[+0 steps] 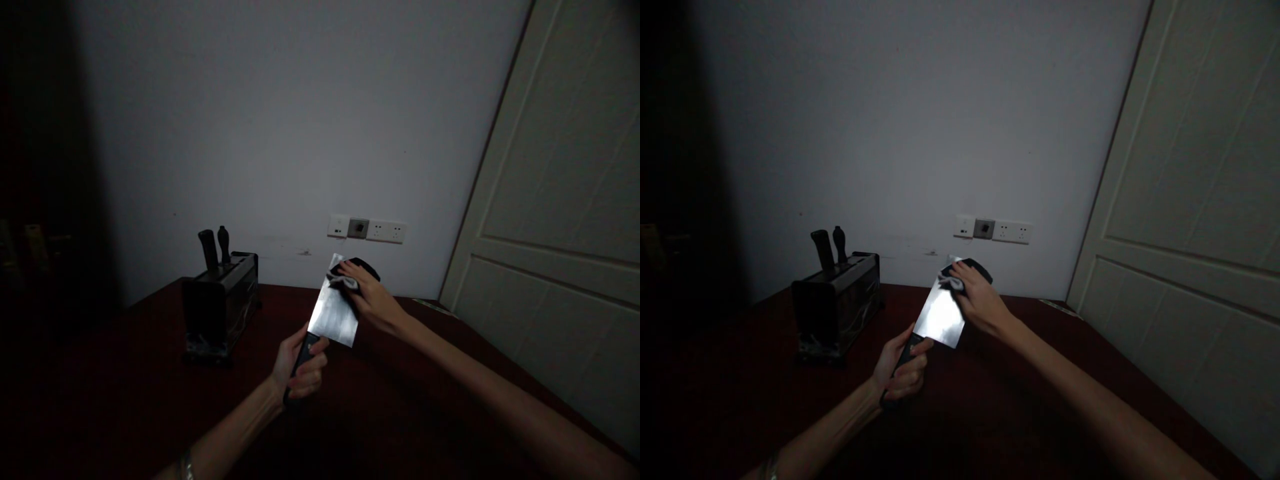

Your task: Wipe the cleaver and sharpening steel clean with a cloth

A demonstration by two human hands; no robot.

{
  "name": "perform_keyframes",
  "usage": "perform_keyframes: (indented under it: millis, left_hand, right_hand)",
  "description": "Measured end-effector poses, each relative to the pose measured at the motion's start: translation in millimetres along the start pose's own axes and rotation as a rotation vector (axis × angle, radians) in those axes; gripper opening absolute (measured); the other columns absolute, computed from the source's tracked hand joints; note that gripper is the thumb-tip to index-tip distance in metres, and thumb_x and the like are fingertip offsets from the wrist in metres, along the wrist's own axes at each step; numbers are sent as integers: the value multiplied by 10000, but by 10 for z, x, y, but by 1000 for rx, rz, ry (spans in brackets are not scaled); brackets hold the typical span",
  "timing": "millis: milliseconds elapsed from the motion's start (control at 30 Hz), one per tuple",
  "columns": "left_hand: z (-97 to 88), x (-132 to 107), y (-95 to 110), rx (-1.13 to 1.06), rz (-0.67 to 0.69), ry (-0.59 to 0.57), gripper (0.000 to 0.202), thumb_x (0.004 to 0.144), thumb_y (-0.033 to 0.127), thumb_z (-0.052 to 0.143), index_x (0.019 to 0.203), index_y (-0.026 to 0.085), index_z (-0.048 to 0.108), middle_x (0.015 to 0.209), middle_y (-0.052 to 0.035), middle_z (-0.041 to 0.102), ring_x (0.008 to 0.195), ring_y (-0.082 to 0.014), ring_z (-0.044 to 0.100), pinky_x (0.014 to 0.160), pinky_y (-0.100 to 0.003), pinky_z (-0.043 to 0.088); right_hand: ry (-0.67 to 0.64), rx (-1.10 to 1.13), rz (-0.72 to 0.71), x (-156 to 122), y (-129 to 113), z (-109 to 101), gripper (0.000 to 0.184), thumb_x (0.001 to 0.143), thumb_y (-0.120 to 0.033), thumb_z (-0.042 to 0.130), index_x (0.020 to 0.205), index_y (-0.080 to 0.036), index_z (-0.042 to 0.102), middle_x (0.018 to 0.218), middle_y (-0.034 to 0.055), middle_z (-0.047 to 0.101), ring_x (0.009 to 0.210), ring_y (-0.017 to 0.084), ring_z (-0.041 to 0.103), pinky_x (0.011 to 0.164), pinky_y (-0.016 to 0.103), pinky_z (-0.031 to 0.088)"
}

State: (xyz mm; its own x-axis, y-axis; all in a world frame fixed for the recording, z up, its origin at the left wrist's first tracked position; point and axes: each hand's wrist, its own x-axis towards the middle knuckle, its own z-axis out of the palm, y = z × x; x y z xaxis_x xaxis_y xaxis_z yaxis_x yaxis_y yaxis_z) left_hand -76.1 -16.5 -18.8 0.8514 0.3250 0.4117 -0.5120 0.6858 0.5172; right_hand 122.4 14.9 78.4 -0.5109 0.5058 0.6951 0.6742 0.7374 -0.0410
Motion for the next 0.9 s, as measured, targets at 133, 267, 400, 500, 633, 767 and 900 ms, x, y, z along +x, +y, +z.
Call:
perform_keyframes:
  millis: [133,267,400,500,633,767,900]
  left_hand:
    - [14,3,7,5,-5,12,449,914,444,123,692,166,398,405,53,389,199,-29,132,202,-127,193]
    - [-11,-19,51,-2,46,26,464,918,431,118,687,157,413,411,53,385,207,-23,115,190,-124,189]
    - [-24,-37,83,7,75,50,494,917,436,111,672,149,430,408,48,378,207,-24,113,167,-127,167]
    - [4,-27,71,-1,84,62,478,921,425,120,667,152,418,394,59,357,202,-16,101,160,-113,150]
    - [33,-11,64,-25,69,31,463,923,424,114,669,159,395,397,63,361,192,-9,102,160,-103,162]
    - [21,-22,108,-27,76,16,451,924,427,127,673,162,392,409,61,367,204,-15,108,171,-113,185]
    - [26,-15,100,-26,78,28,483,919,442,107,679,154,411,412,48,388,209,-18,109,167,-116,172]
  right_hand:
    - [65,-13,61,102,169,-49,474,843,-208,416,1316,-208,389,1392,87,383,1308,228,278,1056,533,247]
    - [-29,27,-7,-237,-234,110,501,825,-173,418,1324,-176,375,1404,108,357,1315,223,262,1063,524,236]
    - [-198,86,-156,-493,-516,201,543,805,-141,432,1340,-133,337,1415,117,336,1327,200,231,1071,479,253]
    - [-126,64,-112,-367,-328,104,493,813,-147,426,1305,-133,394,1393,128,372,1316,205,263,1071,490,246]
    - [-39,22,-32,-183,-65,-23,510,811,-148,426,1318,-166,378,1398,118,366,1313,222,269,1067,526,222]
    - [-132,58,-134,-386,-279,74,573,782,-120,438,1344,-151,331,1418,120,329,1327,223,231,1062,519,243]
    - [-205,83,-202,-491,-368,118,577,774,-117,445,1339,-144,335,1419,113,332,1328,214,231,1065,501,253]
